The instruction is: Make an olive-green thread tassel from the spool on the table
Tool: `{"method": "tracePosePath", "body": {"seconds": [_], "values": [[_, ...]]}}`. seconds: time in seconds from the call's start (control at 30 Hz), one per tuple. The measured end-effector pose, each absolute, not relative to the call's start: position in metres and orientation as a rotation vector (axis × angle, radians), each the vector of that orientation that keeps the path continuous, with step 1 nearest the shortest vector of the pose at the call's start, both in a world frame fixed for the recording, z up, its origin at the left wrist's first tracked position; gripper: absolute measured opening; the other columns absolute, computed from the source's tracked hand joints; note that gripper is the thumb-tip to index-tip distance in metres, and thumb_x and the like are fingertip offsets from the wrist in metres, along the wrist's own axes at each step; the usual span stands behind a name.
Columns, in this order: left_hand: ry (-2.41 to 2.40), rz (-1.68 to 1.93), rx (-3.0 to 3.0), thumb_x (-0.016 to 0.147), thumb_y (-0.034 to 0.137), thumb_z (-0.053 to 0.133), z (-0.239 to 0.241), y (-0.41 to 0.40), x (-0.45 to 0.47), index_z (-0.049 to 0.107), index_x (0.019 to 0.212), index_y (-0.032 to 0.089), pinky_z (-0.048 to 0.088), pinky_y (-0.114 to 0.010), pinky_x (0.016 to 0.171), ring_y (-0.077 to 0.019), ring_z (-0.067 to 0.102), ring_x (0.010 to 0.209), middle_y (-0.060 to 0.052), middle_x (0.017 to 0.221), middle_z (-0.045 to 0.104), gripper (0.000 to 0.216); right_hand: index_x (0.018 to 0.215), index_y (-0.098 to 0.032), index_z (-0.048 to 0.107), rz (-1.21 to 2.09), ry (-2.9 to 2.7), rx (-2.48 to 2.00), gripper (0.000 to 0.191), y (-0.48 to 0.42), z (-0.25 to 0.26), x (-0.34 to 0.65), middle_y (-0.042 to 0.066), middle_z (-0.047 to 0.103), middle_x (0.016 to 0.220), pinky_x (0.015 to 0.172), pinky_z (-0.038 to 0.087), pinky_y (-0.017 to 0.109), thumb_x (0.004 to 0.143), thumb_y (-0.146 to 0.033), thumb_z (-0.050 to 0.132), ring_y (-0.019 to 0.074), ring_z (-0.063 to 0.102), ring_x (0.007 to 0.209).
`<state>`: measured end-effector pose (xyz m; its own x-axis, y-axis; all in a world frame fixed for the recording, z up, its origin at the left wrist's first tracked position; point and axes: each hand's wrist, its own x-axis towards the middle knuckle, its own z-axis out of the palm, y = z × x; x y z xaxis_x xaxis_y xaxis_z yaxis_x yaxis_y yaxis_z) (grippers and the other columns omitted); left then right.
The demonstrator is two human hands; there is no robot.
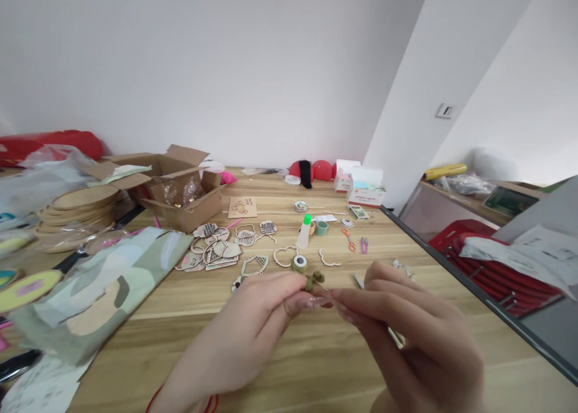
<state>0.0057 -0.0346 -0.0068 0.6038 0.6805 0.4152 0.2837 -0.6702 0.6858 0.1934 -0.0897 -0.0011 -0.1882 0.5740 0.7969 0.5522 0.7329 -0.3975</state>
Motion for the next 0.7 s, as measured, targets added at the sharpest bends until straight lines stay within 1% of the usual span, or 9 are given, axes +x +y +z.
{"method": "tracePosePath", "body": {"seconds": [0.1,0.2,0.37,0.43,0.53,0.6,0.7], "values": [[0.733,0.925,2.143,0.1,0.033,0.037,-0.009,-0.029,0.009,0.043,0.064,0.02,0.034,-0.023,0.051,-0.0105,0.043,0.055,0.004,0.056,0.043,0.039,0.104,-0.018,0.066,0.044,-1.862,-0.884,0.031,-0.087,0.0,0.192,0.0,0.058,0.066,0.056,0.042,0.028,0.084,0.003,0.054,0.013,0.049,0.059],[0.762,0.999,2.055,0.101,0.035,0.033,-0.011,-0.027,0.014,0.048,0.069,0.02,0.035,-0.024,0.055,-0.0112,0.045,0.057,0.004,0.055,0.042,0.039,0.103,-0.016,0.065,0.023,-1.894,-0.903,0.028,-0.084,0.0,0.191,0.001,0.058,0.067,0.056,0.041,0.028,0.084,0.003,0.054,0.0129,0.047,0.06],[0.847,1.282,2.123,0.101,0.03,0.034,-0.014,-0.026,0.024,0.048,0.066,0.019,0.038,-0.026,0.059,-0.0119,0.049,0.061,0.002,0.061,0.049,0.04,0.102,-0.017,0.062,-0.098,-1.865,-0.945,0.025,-0.077,-0.002,0.181,0.0,0.056,0.067,0.057,0.042,0.028,0.086,0.0,0.054,0.0135,0.046,0.06],[0.85,1.355,2.141,0.101,0.026,0.036,-0.015,-0.024,0.027,0.054,0.071,0.018,0.04,-0.026,0.062,-0.0122,0.052,0.065,0.0,0.067,0.055,0.036,0.097,-0.018,0.061,-0.113,-1.848,-0.975,0.02,-0.074,-0.003,0.175,0.0,0.056,0.068,0.058,0.042,0.028,0.087,-0.002,0.055,0.0139,0.047,0.061],[0.816,1.446,2.132,0.099,0.019,0.04,-0.016,-0.023,0.029,0.063,0.084,0.018,0.043,-0.025,0.07,-0.0124,0.059,0.076,-0.001,0.079,0.064,0.027,0.092,-0.018,0.06,-0.098,-1.85,-0.986,0.017,-0.073,-0.002,0.169,0.0,0.055,0.068,0.059,0.042,0.028,0.087,-0.003,0.054,0.0141,0.048,0.062],[0.826,1.49,2.081,0.098,0.019,0.041,-0.016,-0.024,0.029,0.065,0.085,0.019,0.044,-0.024,0.07,-0.0116,0.06,0.076,0.0,0.078,0.065,0.027,0.091,-0.018,0.059,-0.075,-1.853,-0.976,0.016,-0.074,-0.002,0.168,0.0,0.054,0.067,0.058,0.042,0.027,0.087,-0.003,0.054,0.0138,0.048,0.061],[0.874,1.517,1.928,0.099,0.022,0.041,-0.017,-0.026,0.03,0.065,0.082,0.021,0.046,-0.024,0.067,-0.011,0.06,0.07,0.002,0.074,0.065,0.03,0.091,-0.019,0.058,0.005,-1.853,-0.998,0.016,-0.076,-0.003,0.166,0.0,0.056,0.069,0.059,0.043,0.026,0.088,-0.004,0.053,0.0138,0.05,0.063]]}}
